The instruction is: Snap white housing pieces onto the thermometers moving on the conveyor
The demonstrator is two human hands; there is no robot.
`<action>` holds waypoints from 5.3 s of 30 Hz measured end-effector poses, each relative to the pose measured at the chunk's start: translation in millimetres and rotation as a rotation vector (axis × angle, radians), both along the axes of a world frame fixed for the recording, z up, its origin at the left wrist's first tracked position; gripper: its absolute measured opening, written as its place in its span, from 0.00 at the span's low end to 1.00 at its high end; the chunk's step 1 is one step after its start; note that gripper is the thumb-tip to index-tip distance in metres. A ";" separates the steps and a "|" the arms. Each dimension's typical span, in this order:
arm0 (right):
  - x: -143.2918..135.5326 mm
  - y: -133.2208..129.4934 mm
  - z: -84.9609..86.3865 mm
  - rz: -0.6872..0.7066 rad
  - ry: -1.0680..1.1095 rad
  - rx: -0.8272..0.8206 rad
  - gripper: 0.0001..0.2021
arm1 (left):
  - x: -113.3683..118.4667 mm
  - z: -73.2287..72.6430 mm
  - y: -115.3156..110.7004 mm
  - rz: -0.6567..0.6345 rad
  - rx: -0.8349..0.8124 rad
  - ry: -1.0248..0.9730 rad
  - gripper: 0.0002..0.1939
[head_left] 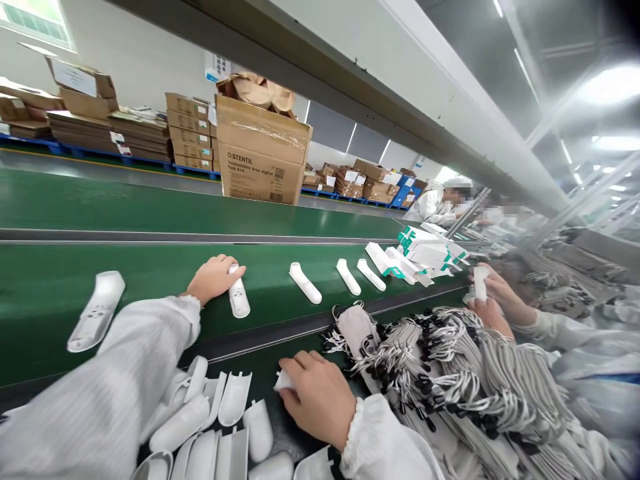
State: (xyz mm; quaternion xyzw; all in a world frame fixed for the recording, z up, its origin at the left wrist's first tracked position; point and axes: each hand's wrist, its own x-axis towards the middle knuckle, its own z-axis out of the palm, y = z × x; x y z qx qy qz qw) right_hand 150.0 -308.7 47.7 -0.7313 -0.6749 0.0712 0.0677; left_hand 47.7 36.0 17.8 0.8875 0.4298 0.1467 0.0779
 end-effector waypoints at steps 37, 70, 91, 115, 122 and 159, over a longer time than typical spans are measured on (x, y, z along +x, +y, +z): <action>1.4 49.1 -13.0 -0.214 0.231 0.180 0.24 | -15.2 46.3 -25.1 -0.119 0.195 0.036 0.27; -2.0 148.8 -55.7 0.281 0.294 0.370 0.20 | -0.6 -19.9 -28.2 0.369 0.063 -0.273 0.14; -32.8 53.3 -18.7 0.053 0.263 0.193 0.14 | -115.2 15.7 1.9 0.168 0.127 -0.077 0.21; -34.0 181.5 -56.0 0.255 0.283 0.451 0.19 | -58.5 -16.1 -20.9 0.165 0.200 -0.166 0.10; -21.9 162.0 -57.3 0.262 0.294 0.433 0.19 | -41.6 -19.3 -25.7 0.151 0.223 -0.186 0.11; -40.4 112.7 32.1 0.416 0.009 -0.170 0.18 | -92.2 -7.4 4.1 0.206 -0.034 -0.286 0.13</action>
